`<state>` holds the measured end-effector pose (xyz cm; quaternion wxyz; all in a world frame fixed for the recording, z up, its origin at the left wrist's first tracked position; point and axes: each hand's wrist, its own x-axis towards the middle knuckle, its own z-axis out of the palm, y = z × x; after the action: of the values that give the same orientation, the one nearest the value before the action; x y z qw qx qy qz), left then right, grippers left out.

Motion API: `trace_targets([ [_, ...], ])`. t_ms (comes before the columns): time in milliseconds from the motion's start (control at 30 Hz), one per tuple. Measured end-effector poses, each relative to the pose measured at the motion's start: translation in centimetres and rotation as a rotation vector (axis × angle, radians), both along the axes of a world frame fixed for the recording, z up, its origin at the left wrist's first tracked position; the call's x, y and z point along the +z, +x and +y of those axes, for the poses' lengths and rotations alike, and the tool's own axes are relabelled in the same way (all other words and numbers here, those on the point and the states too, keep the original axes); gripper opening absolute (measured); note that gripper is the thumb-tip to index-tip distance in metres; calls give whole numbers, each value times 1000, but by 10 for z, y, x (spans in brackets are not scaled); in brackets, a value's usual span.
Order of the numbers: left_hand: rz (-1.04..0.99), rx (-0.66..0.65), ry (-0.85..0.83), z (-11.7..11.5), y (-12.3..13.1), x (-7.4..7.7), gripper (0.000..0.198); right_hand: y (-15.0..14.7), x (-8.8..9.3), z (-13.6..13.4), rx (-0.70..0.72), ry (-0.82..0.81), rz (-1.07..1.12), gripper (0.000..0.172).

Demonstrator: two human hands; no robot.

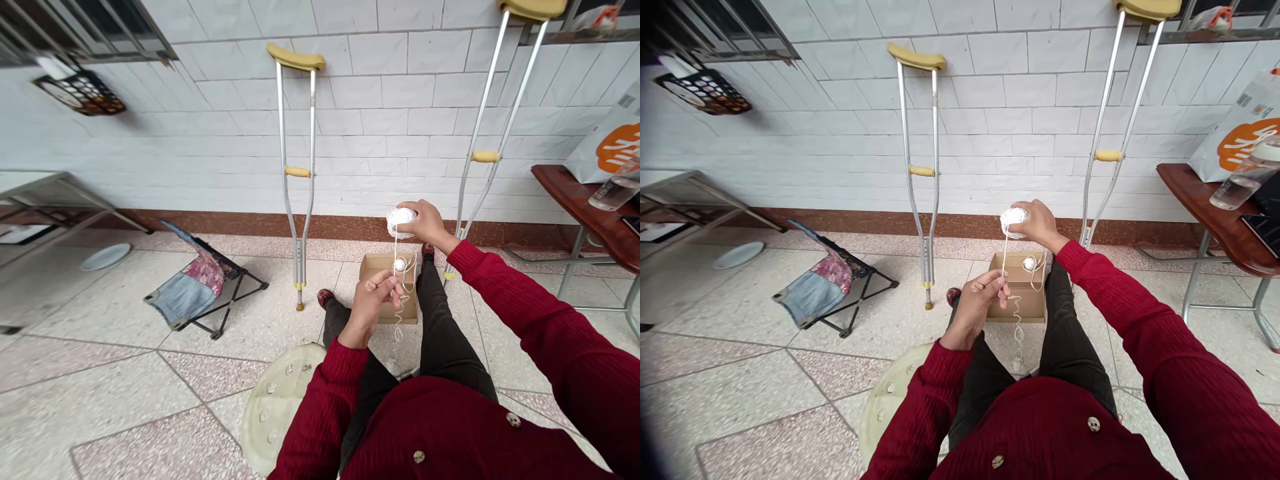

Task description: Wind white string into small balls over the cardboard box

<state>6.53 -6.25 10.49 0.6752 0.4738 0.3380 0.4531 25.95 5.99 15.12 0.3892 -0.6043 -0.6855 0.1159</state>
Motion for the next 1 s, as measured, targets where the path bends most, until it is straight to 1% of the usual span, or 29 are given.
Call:
trace_targets([
  [67,34,-29,-3,-8,2,-7,28,2,-3,0,92,-111,165,52],
  [167,84,-77,-30,-16,0,-22,31,6,-11,-3,246,-314,419,51],
  [233,113,-122,-46,-21,-2,-31,33,10,-16,-5,288,-390,511,53],
  [267,127,-139,-48,-23,-4,-33,33,12,-18,-5,290,-408,537,53],
  [333,147,-139,-37,-27,-5,-31,33,16,-21,-4,268,-425,569,53],
  [433,133,-111,-13,-33,-5,-16,31,17,-26,-2,193,-451,618,55],
  [500,103,-135,-26,-37,-6,-6,31,17,-27,-1,150,-466,670,54],
  [567,89,-177,-47,-39,-9,-4,32,18,-26,0,139,-500,753,50],
  [600,93,-189,-51,-39,-11,-7,33,19,-25,0,152,-538,803,47],
  [667,126,-174,-50,-38,-15,-21,34,21,-23,-1,215,-633,895,42],
  [767,209,-92,-57,-32,-16,-53,37,20,-19,-5,358,-761,961,39],
  [867,277,-83,-60,-22,-10,-81,38,12,-16,-17,463,-852,1017,37],
  [933,315,-100,-37,-13,-5,-94,38,5,-14,-27,514,-896,1052,35],
  [1000,383,-102,-7,-2,-1,-103,36,0,-12,-38,554,-919,1067,35],
])
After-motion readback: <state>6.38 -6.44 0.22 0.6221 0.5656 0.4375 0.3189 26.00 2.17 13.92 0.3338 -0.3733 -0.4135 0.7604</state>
